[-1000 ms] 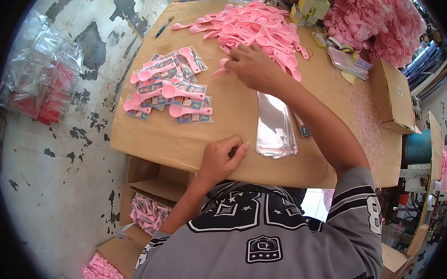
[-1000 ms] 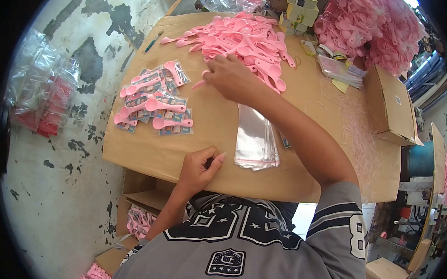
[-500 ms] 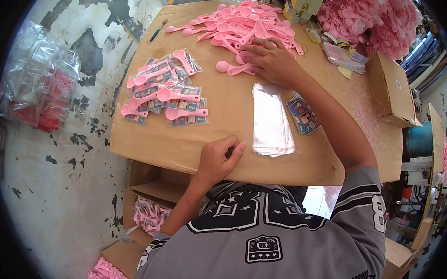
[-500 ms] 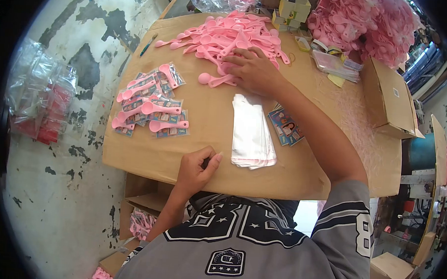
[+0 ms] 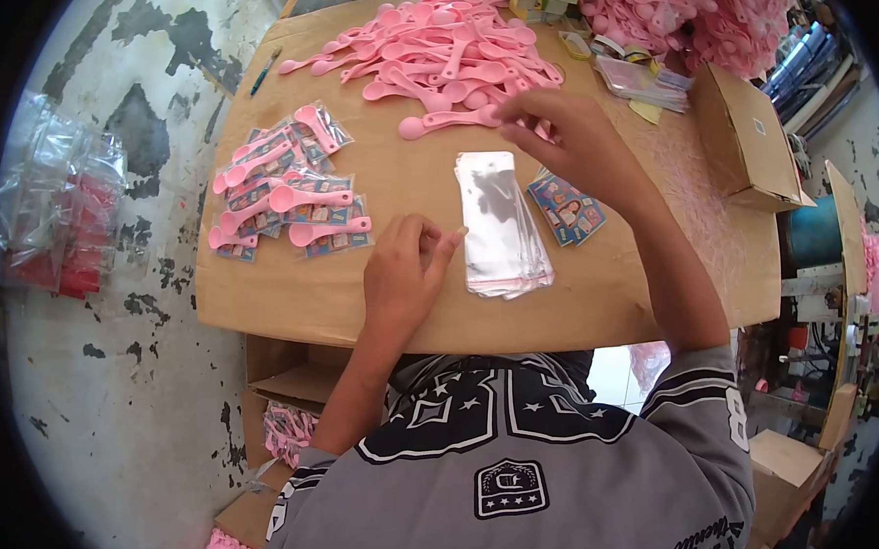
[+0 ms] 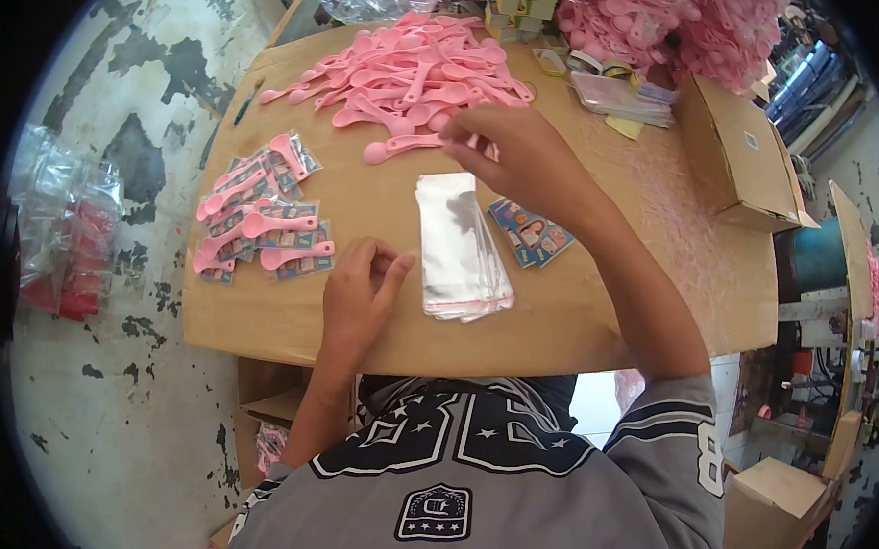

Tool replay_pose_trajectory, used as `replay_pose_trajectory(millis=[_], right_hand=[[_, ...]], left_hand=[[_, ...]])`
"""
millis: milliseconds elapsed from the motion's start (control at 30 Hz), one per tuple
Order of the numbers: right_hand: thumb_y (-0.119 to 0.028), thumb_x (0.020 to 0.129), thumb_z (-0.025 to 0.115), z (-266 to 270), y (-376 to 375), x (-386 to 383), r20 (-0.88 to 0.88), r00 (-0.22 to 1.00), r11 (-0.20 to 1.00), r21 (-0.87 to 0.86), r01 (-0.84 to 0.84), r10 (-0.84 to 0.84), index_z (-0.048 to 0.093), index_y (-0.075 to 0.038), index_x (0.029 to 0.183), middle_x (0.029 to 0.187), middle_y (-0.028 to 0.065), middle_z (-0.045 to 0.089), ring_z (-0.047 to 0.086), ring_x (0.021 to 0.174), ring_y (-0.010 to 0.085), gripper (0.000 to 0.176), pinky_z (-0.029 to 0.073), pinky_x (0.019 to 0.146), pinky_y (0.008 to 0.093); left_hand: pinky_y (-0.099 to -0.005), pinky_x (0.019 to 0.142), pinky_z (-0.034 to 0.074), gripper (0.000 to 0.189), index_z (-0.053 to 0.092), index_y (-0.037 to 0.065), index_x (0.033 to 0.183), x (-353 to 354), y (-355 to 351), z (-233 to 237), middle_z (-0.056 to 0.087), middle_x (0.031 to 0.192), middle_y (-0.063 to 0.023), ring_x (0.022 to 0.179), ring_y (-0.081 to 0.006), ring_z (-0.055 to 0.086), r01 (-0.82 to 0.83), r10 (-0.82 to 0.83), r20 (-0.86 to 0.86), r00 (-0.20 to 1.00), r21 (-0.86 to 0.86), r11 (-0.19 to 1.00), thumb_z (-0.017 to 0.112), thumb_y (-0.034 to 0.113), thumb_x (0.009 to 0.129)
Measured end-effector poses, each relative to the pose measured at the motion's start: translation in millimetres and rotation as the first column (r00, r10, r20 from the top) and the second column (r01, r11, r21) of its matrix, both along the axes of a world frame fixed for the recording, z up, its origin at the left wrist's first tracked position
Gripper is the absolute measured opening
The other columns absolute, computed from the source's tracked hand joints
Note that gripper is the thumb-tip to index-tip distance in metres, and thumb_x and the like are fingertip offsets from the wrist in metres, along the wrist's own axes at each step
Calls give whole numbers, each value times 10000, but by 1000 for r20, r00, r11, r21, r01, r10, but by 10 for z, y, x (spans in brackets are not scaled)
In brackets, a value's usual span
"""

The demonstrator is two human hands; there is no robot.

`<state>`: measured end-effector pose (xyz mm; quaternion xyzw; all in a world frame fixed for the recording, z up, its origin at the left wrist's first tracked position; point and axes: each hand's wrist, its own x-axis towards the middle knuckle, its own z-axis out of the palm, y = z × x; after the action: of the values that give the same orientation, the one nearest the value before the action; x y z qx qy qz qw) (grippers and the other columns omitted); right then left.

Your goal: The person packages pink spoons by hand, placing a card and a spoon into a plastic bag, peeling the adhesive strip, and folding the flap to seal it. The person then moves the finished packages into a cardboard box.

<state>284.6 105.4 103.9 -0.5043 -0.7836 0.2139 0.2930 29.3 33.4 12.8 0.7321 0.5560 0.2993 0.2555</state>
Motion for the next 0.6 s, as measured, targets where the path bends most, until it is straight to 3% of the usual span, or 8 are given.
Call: replay_pose_trajectory(millis=[100, 200, 300, 400, 467, 500, 600], right_hand=[[-246, 991, 716, -6, -409, 380, -384, 923, 942, -318, -109, -23, 732, -34, 1114, 885, 116, 731, 707, 781, 251, 246, 545, 750, 335], [-272, 967, 739, -51, -761, 608, -117, 900, 903, -152, 402, -421, 721, -32, 1121, 958, 129, 714, 684, 880, 272, 286, 538, 809, 380], [-310, 940, 761, -502, -981, 749, 242, 710, 741, 359, 567, -661, 708, -44, 1139, 1055, 137, 683, 638, 1005, 300, 336, 518, 884, 426], [-351, 910, 783, -674, -1117, 515, 144, 761, 772, 44, 634, -633, 693, -49, 1162, 1101, 142, 646, 590, 1075, 318, 404, 491, 936, 457], [-378, 895, 798, -768, -1117, 434, 77, 757, 756, -41, 653, -649, 681, -33, 1116, 1056, 145, 645, 598, 1050, 307, 426, 494, 905, 443], [-375, 891, 803, -812, -1105, 413, 50, 757, 754, -65, 653, -651, 677, -30, 1101, 1043, 144, 645, 597, 1042, 303, 423, 493, 892, 441], [-343, 890, 810, -839, -1086, 426, -22, 755, 746, -171, 643, -656, 665, -11, 1049, 998, 152, 646, 601, 970, 297, 395, 490, 832, 434]], left_hand=[[-463, 744, 501, 414, 607, 33, 928, 165, 80, 31, 589, 928, -123, 881, -330, 618, 18, -10, -155, 988, 51, 999, 738, 424, 962], [-474, 772, 486, 416, 595, 27, 915, 272, 99, 34, 563, 956, -136, 918, -344, 594, 73, -47, -241, 969, 100, 992, 756, 409, 947], [-470, 780, 480, 398, 588, 7, 932, 293, 119, 3, 561, 954, -146, 911, -349, 592, 111, -75, -270, 960, 119, 987, 757, 366, 956], [-463, 766, 487, 340, 581, 1, 916, 268, 151, -86, 576, 923, -150, 863, -349, 594, 75, -56, -199, 978, 90, 993, 744, 295, 967], [-481, 776, 486, 314, 572, 3, 882, 211, 191, -101, 591, 898, -157, 849, -369, 588, 23, -24, -53, 998, -6, 1000, 737, 257, 964], [-439, 737, 502, 248, 573, -15, 930, 186, 200, -64, 637, 870, -164, 776, -357, 615, 2, -2, -7, 1000, -83, 997, 712, 184, 984], [-294, 679, 486, 179, 604, -10, 1050, 87, 246, -154, 655, 844, -50, 724, -128, 583, 3, 32, 266, 964, -131, 991, 696, 138, 1009]])
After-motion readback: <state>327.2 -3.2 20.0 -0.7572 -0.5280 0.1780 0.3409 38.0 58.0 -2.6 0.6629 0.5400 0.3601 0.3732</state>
